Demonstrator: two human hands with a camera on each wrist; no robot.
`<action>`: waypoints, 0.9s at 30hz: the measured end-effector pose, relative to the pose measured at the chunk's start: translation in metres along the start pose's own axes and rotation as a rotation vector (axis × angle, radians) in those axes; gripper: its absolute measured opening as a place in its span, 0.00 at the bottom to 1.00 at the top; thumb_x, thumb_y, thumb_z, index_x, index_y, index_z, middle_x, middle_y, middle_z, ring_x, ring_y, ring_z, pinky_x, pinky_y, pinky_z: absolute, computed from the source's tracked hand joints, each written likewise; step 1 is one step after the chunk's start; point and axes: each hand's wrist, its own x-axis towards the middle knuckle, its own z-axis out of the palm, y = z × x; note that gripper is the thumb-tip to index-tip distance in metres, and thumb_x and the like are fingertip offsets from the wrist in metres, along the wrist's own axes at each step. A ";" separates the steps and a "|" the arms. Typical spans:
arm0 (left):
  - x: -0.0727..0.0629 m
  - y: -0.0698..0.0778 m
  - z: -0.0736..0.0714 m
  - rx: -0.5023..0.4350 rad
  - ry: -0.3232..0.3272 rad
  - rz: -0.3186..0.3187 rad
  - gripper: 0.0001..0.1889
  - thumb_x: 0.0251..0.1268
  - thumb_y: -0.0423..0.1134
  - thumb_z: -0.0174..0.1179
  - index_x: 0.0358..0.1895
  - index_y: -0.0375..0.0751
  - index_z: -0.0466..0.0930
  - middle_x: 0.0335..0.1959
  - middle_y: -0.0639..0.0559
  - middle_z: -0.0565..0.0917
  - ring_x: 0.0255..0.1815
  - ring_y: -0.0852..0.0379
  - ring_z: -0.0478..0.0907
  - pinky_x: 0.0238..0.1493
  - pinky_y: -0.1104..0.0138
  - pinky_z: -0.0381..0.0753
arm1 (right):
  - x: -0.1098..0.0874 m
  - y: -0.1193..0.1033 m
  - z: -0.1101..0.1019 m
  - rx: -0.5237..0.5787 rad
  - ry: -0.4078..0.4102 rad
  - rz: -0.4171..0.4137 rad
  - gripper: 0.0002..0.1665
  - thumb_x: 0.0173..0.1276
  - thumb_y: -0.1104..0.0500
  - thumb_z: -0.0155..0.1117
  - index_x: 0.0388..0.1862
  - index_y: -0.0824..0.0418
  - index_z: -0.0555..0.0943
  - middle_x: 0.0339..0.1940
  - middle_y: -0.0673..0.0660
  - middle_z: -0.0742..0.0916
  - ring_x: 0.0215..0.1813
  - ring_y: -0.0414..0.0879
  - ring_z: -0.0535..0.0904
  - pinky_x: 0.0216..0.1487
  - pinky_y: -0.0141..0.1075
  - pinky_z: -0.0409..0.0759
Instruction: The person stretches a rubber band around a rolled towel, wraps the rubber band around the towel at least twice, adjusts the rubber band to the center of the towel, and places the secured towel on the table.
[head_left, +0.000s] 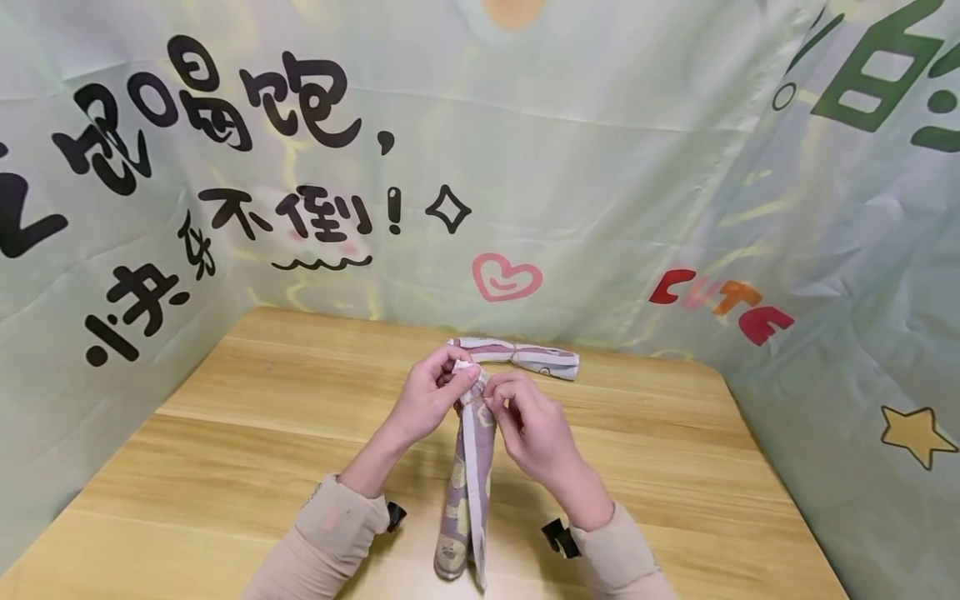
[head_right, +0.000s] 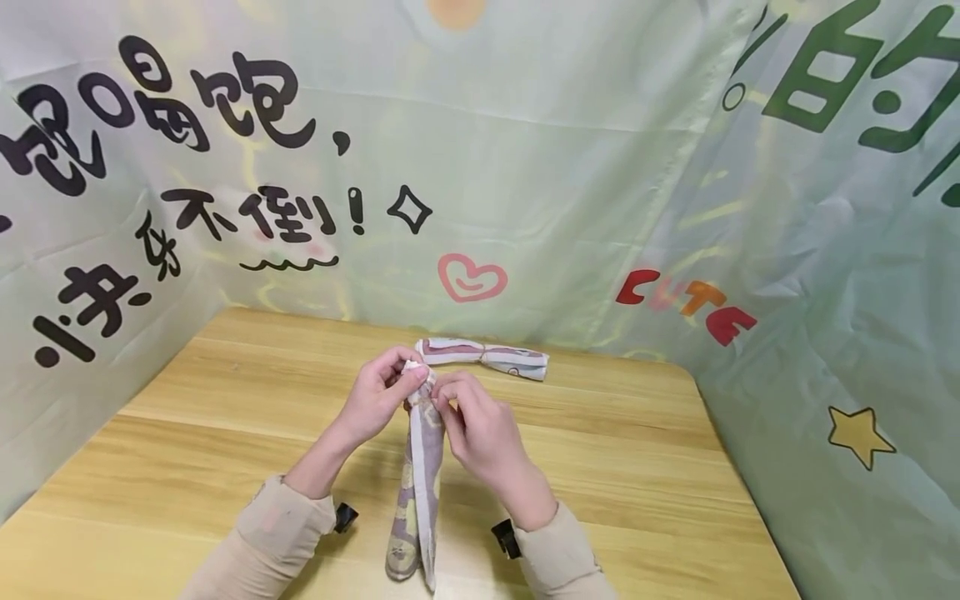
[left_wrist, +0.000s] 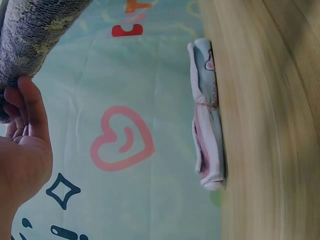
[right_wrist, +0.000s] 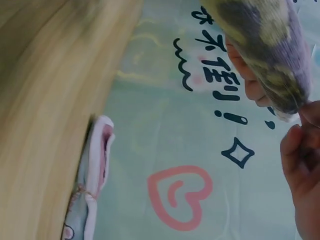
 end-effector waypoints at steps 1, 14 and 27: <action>0.000 0.000 0.000 -0.003 0.014 -0.011 0.06 0.75 0.29 0.58 0.47 0.28 0.76 0.28 0.50 0.77 0.23 0.63 0.74 0.23 0.71 0.78 | 0.000 0.001 0.001 0.003 0.019 -0.004 0.12 0.66 0.78 0.63 0.38 0.64 0.74 0.43 0.59 0.85 0.29 0.43 0.77 0.29 0.24 0.76; -0.001 0.002 0.009 -0.100 0.112 -0.015 0.07 0.74 0.28 0.58 0.44 0.23 0.76 0.27 0.54 0.77 0.22 0.66 0.72 0.21 0.74 0.74 | 0.003 -0.002 0.006 -0.102 0.115 -0.135 0.09 0.81 0.64 0.57 0.39 0.66 0.80 0.43 0.59 0.88 0.35 0.47 0.86 0.30 0.29 0.82; -0.002 -0.003 0.018 -0.050 0.181 -0.013 0.06 0.72 0.27 0.61 0.42 0.24 0.78 0.28 0.53 0.80 0.26 0.65 0.76 0.26 0.75 0.75 | -0.004 0.003 0.011 -0.089 -0.024 -0.031 0.12 0.63 0.78 0.60 0.37 0.63 0.74 0.44 0.58 0.85 0.42 0.49 0.85 0.37 0.30 0.85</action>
